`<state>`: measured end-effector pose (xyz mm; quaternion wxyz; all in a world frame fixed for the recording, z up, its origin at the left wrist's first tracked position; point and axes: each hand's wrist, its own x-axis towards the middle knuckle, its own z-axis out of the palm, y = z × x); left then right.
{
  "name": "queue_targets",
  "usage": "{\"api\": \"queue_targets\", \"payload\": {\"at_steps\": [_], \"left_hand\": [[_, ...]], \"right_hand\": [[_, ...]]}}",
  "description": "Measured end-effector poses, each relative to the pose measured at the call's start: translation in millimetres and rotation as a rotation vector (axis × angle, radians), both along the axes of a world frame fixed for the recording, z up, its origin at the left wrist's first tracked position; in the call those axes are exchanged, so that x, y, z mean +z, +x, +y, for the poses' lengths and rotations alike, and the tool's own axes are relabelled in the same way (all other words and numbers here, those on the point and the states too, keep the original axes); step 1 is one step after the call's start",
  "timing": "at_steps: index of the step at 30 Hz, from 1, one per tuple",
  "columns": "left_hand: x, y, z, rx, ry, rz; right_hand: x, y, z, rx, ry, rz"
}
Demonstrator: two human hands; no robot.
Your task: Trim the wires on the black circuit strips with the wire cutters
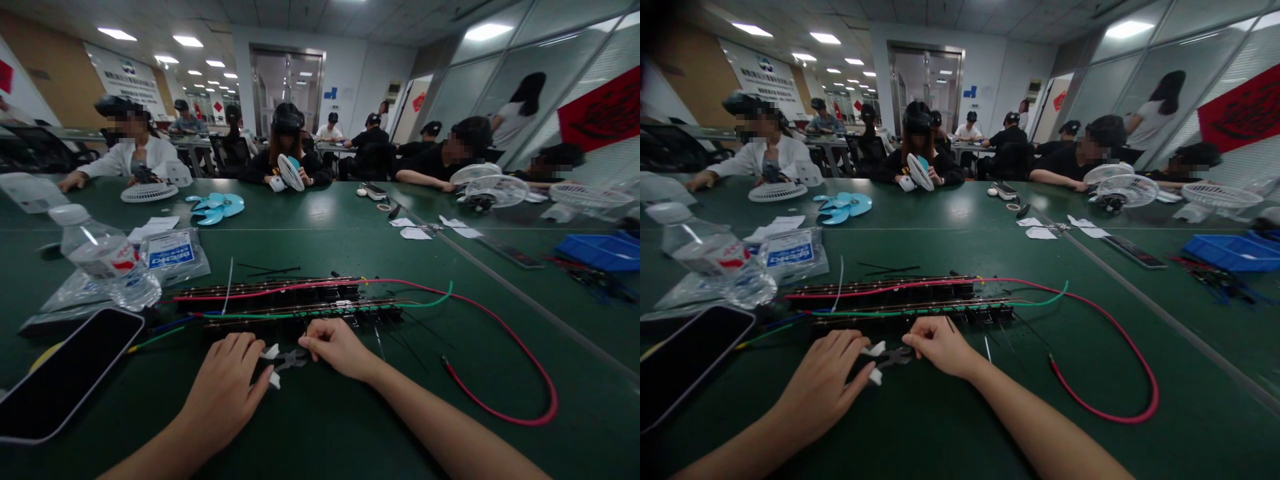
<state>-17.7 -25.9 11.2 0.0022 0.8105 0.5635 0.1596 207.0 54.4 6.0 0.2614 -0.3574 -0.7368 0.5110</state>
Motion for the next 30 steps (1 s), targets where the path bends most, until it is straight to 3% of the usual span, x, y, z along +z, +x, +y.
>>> {"api": "queue_targets", "payload": {"at_steps": [30], "left_hand": [[-1.5,-5,6,-0.034,-0.114,0.064]], "right_hand": [[0.9,2,-3,0.053,-0.016,-0.022]]}}
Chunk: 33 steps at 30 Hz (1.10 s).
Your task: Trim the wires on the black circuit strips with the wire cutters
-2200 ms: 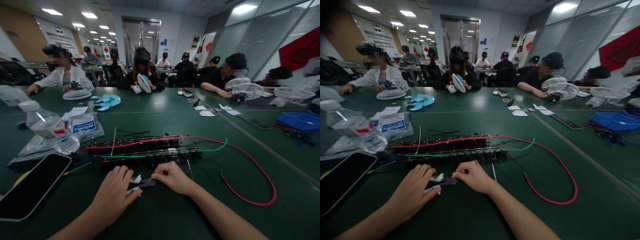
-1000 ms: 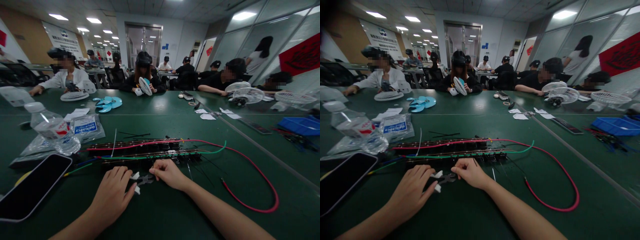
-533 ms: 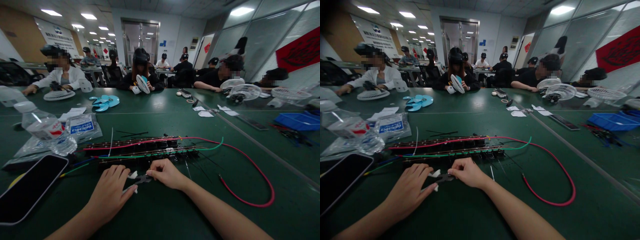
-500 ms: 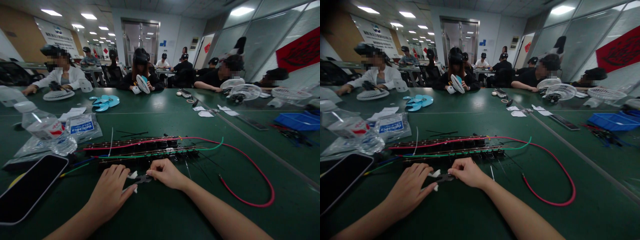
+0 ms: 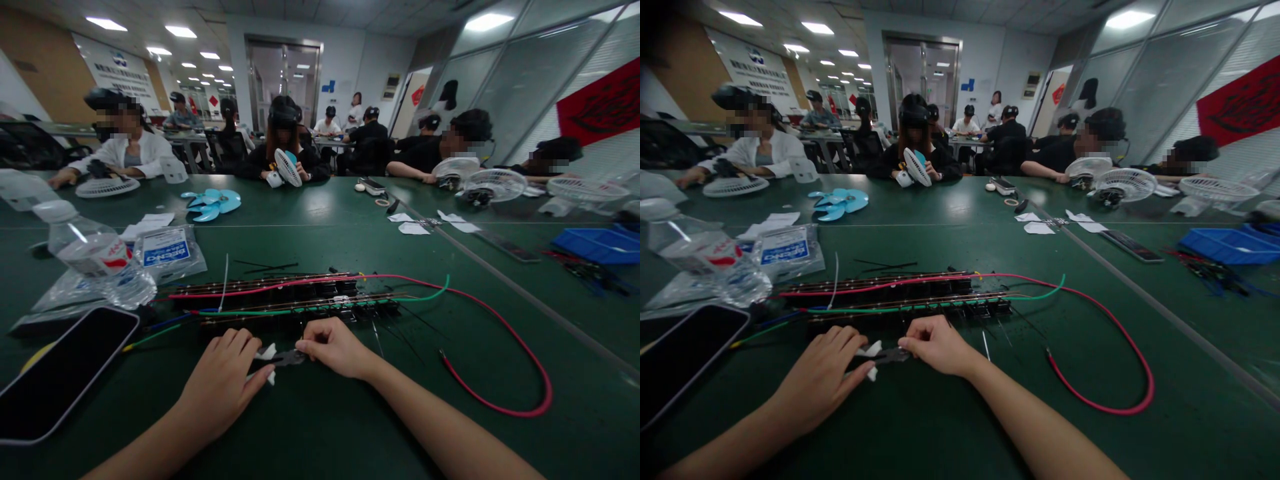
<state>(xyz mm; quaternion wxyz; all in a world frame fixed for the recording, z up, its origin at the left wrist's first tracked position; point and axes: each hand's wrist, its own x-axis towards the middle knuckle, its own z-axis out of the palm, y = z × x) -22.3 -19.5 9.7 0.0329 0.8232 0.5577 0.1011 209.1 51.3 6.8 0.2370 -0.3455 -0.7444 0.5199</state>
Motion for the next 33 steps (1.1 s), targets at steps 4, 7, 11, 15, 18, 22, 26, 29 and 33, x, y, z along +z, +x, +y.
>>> {"api": "queue_targets", "payload": {"at_steps": [4,7,11,15,18,22,26,29,33], "left_hand": [[4.1,4,-5,0.024,0.061,-0.005],[8.7,5,-9,0.068,0.029,0.035],[13.3,6,-11,0.083,-0.106,0.056],[15.5,7,-13,0.109,-0.187,0.055],[15.4,8,-14,0.130,-0.206,0.051],[13.2,8,-14,0.128,-0.173,0.049],[10.4,7,-13,0.072,-0.046,-0.003],[6.7,6,-11,0.055,0.063,-0.039],[1.3,5,-9,0.053,0.119,-0.050]], "right_hand": [[-0.9,0,0,0.006,0.000,0.004],[-1.0,0,0,0.008,-0.008,0.016],[1.4,0,-1,0.015,-0.016,0.015],[3.0,0,-2,0.009,-0.012,0.023],[1.1,-1,-2,0.005,-0.015,0.026],[-2.2,-1,-2,-0.012,-0.016,0.033],[-2.7,-1,-2,-0.013,-0.008,0.037],[-2.7,-1,-1,-0.013,0.001,0.034],[-2.7,-1,-1,-0.020,0.008,0.038]]}}
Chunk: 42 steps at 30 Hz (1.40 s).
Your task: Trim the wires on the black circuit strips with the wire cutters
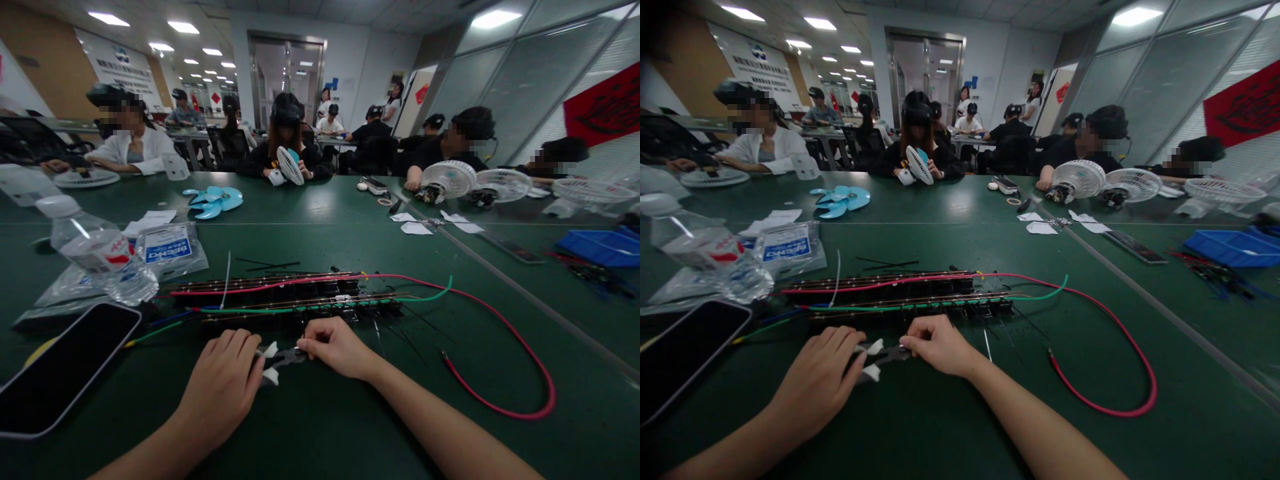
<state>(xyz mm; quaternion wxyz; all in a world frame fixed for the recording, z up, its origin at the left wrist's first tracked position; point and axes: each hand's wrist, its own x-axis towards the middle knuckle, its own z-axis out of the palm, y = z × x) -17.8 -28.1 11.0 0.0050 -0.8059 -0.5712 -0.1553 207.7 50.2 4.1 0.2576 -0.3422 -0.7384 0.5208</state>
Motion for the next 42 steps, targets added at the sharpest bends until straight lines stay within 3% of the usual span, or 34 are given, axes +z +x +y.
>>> {"api": "queue_targets", "payload": {"at_steps": [42], "left_hand": [[-3.4,-1.7,7.3,-0.012,-0.026,0.066]], "right_hand": [[3.1,0.0,-0.3,0.019,0.012,-0.052]]}}
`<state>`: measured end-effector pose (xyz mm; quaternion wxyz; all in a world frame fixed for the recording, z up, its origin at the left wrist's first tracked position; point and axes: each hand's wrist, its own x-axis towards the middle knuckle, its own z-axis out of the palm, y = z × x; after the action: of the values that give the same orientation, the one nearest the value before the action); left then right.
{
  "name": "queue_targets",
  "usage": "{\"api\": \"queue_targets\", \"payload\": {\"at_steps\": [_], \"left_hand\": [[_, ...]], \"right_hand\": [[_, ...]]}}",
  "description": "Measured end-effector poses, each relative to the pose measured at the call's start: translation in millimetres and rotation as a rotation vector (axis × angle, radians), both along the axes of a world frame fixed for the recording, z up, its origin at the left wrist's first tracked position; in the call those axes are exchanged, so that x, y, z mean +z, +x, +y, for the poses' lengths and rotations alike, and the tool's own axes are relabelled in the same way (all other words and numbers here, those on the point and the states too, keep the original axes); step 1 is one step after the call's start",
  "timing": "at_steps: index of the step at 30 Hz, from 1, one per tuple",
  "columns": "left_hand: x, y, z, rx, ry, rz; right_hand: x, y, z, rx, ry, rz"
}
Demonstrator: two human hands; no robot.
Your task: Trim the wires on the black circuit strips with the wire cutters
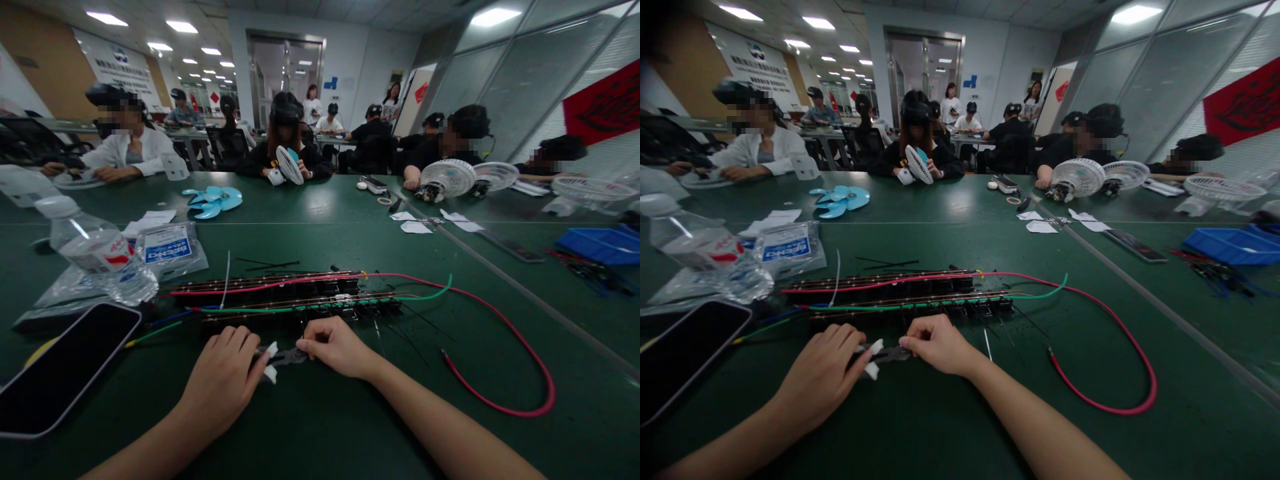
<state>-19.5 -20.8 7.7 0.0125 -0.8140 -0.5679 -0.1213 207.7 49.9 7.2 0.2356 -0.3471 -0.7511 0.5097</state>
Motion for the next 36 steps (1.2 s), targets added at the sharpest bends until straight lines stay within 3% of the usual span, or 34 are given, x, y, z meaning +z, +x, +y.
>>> {"api": "queue_targets", "payload": {"at_steps": [9,36], "left_hand": [[2.1,1,3,0.008,-0.066,0.011],[3.7,4,10,-0.008,-0.027,0.023]], "right_hand": [[0.1,0,-1,-0.011,-0.011,0.000],[4.3,-1,-4,-0.038,-0.001,0.048]]}}
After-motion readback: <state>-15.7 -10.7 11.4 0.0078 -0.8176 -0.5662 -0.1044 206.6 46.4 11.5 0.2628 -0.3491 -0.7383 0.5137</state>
